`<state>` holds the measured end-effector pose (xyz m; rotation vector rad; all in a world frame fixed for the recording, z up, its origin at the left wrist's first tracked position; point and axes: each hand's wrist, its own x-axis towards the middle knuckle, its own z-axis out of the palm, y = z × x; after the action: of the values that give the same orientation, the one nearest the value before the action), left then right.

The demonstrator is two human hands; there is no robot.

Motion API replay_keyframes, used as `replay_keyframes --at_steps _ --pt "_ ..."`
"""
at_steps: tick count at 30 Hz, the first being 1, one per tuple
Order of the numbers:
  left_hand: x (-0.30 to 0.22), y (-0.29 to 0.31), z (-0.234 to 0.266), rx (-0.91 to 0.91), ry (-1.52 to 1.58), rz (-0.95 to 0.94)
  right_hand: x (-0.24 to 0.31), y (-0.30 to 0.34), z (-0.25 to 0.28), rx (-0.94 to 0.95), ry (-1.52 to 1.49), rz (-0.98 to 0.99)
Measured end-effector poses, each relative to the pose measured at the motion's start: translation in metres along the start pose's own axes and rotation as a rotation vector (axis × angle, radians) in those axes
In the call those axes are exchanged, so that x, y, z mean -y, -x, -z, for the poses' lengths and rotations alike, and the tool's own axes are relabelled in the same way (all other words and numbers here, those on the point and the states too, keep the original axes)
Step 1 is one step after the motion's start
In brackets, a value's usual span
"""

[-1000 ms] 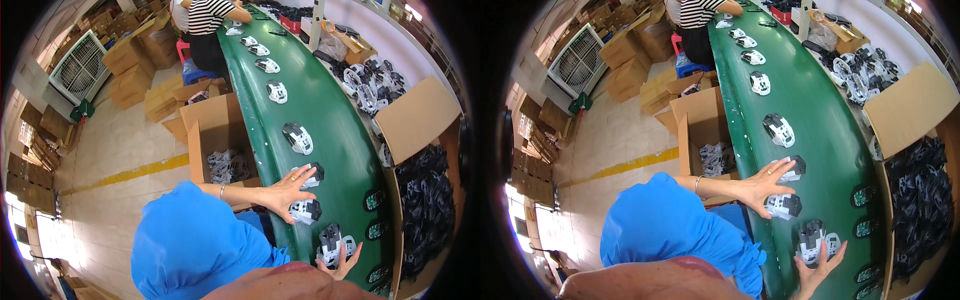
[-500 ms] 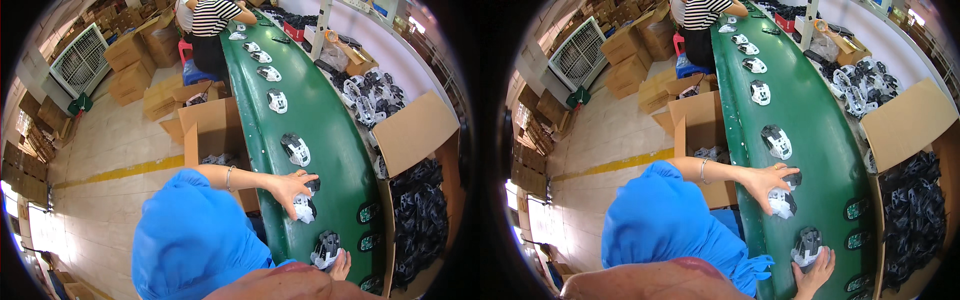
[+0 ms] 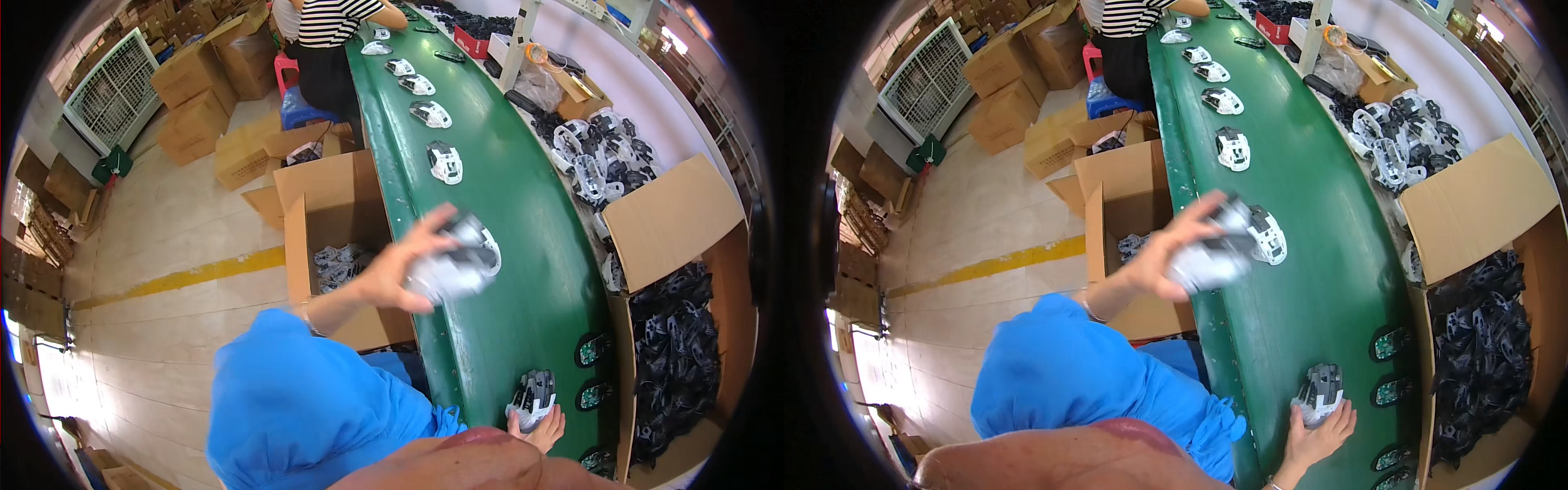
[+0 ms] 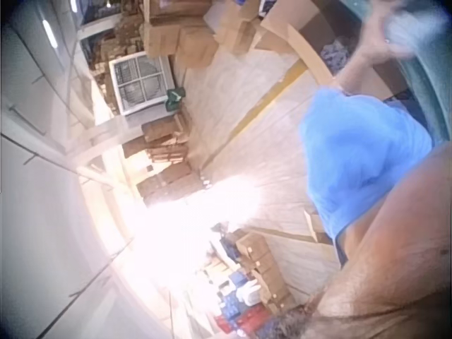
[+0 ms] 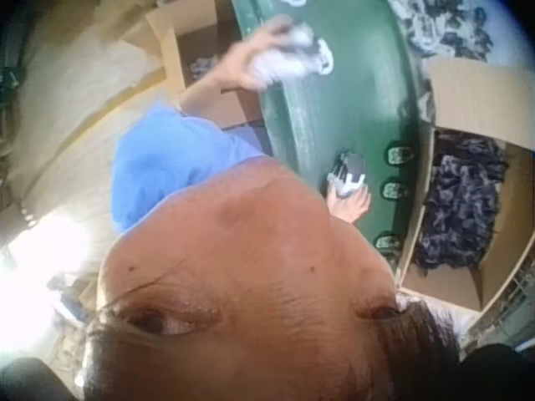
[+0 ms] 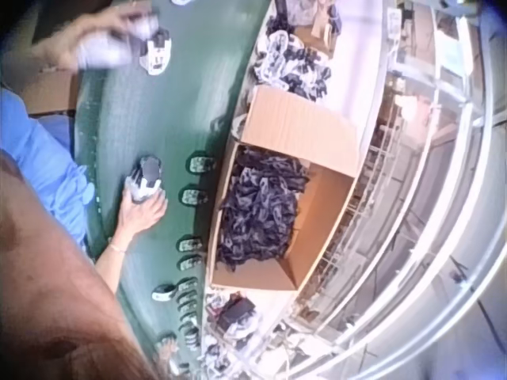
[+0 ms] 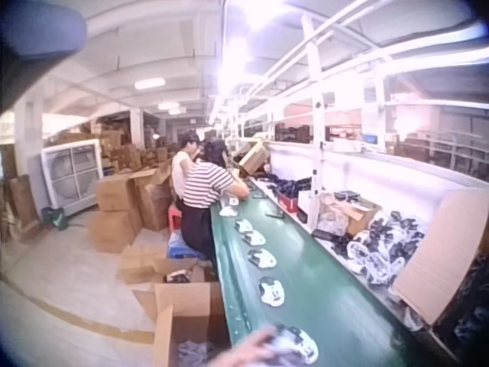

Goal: The person assembles computer mouse covers by picking up mouse shells from a conveyor belt, retrieving side panels from a box, attaching the panels onto the shells by hand, and placing the assembled pieces back onto the conveyor belt.

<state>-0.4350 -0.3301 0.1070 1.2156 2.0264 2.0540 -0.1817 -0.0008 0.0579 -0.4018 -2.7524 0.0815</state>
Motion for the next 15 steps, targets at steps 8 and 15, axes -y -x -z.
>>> replay_keyframes --at_steps 8,15 --pt "0.088 0.113 0.077 -1.009 -0.134 0.504 -0.005 0.004 -0.01 -0.16 -0.054 0.036" --pt "0.257 0.216 0.072 -0.964 0.328 1.234 -0.016 0.006 -0.002 -0.092 -0.03 0.115"
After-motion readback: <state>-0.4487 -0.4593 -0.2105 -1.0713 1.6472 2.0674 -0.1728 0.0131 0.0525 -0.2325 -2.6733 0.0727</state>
